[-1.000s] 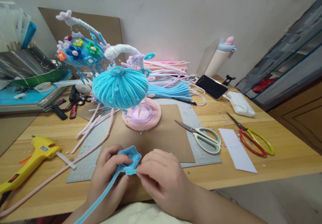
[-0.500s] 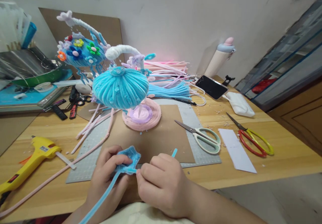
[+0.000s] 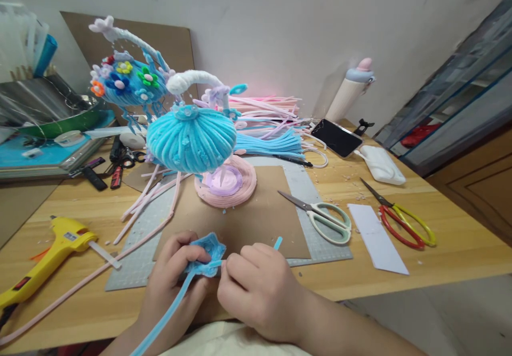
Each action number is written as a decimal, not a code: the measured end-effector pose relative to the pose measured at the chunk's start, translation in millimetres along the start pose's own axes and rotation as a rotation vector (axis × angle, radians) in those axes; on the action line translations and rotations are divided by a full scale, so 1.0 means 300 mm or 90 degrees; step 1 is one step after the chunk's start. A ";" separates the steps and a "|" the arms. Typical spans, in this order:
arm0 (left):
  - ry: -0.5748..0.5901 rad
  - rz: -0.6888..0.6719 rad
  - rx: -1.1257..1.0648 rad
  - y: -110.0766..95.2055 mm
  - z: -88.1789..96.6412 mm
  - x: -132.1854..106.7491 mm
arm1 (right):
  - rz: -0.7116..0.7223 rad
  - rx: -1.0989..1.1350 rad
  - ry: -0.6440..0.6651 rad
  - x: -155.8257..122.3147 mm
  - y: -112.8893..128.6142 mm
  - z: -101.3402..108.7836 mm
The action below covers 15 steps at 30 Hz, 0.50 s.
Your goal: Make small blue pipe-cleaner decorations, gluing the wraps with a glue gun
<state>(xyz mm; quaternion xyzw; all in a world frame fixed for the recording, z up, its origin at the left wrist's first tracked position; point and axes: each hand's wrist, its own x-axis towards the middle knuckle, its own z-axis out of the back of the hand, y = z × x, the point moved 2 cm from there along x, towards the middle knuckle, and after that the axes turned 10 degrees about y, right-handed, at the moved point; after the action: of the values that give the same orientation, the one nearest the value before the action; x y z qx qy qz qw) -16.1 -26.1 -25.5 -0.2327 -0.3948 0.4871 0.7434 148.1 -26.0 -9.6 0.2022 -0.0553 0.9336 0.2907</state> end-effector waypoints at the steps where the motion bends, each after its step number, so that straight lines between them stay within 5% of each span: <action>1: 0.000 0.001 0.001 0.001 -0.001 0.000 | -0.004 0.001 0.002 -0.001 -0.001 -0.001; 15: 0.001 -0.039 -0.007 0.003 0.000 0.000 | -0.120 0.135 -0.045 0.000 -0.015 0.006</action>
<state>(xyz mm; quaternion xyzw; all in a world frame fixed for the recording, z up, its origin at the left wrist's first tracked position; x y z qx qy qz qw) -16.7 -25.9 -26.2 -0.2248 -0.4035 0.4616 0.7573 151.4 -22.8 -8.0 0.2686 0.0527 0.8950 0.3522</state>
